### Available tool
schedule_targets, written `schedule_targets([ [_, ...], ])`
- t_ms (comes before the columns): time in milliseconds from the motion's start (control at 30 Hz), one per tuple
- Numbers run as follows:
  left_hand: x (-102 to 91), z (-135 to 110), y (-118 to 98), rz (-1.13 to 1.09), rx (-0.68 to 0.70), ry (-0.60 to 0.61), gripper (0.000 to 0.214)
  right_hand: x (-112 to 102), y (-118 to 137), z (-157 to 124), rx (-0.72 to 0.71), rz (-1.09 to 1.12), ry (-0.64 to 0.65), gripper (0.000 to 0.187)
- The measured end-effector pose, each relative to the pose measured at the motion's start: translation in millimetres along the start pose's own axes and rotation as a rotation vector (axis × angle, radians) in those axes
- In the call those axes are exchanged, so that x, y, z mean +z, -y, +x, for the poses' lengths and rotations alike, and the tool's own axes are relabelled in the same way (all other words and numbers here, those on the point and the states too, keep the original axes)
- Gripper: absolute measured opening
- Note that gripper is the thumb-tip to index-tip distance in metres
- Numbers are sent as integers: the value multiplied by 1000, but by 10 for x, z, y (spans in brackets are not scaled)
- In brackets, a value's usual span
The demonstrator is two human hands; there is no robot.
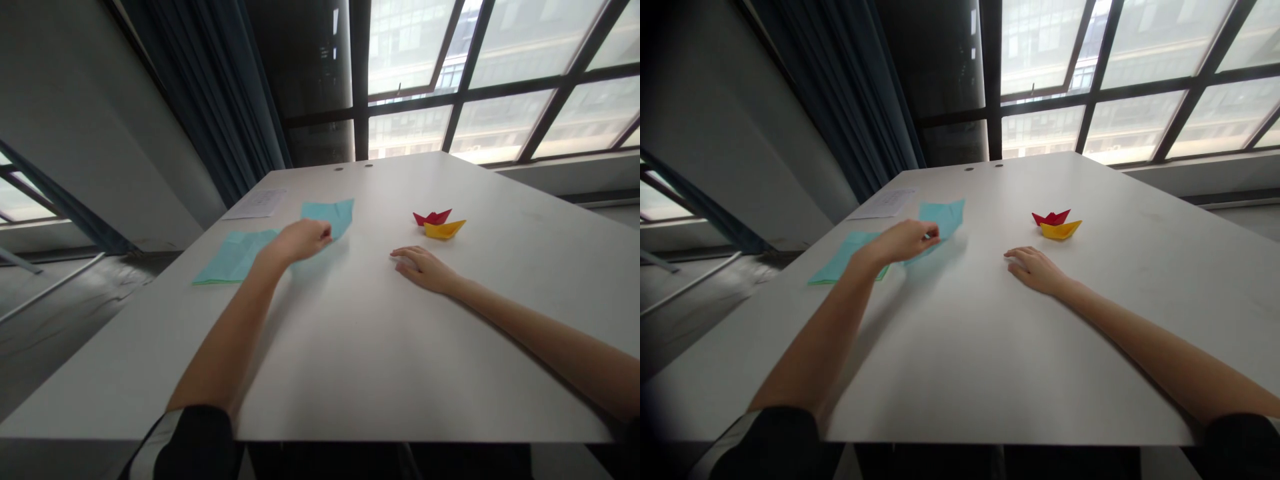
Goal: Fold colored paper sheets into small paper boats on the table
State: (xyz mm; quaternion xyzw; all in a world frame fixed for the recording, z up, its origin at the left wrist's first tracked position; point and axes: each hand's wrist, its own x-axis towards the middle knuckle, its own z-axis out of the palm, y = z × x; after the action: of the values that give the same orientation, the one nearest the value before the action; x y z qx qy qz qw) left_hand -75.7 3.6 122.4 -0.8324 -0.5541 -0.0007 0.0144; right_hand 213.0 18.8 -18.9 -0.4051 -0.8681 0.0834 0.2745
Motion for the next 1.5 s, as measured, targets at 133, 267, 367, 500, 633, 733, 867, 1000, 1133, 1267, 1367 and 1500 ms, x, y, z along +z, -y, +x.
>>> schedule_targets([
  [133,338,32,-406,-24,303,271,20,-42,-29,19,200,71,-327,34],
  [267,611,22,-672,-102,474,313,15,-112,6,31,153,71,-348,32],
  [367,671,27,-729,-252,619,329,16,-153,16,42,114,106,-265,34],
  [500,648,92,-629,-408,680,320,17,-191,-85,41,147,142,-195,34],
  [633,618,176,-398,-363,396,193,24,-218,-204,-1,148,39,-126,30],
  [733,601,217,-221,-255,60,141,32,-223,-229,-24,175,-3,-125,29],
  [867,608,242,-93,-299,-146,237,46,-216,-203,-28,213,33,-119,24],
  [1000,675,273,-73,-597,-113,316,53,-199,-185,-29,243,113,-97,17],
  [1133,710,311,-73,-832,-77,153,33,-180,-233,-22,304,299,-174,19],
  [1267,705,332,-77,-1003,-122,37,22,-184,-254,5,428,616,-357,32],
  [1367,746,362,-86,-1146,-140,-55,22,-193,-214,18,481,829,-379,31],
  [1500,848,424,-74,-1277,-111,-164,24,-187,-154,9,451,933,-254,31],
])
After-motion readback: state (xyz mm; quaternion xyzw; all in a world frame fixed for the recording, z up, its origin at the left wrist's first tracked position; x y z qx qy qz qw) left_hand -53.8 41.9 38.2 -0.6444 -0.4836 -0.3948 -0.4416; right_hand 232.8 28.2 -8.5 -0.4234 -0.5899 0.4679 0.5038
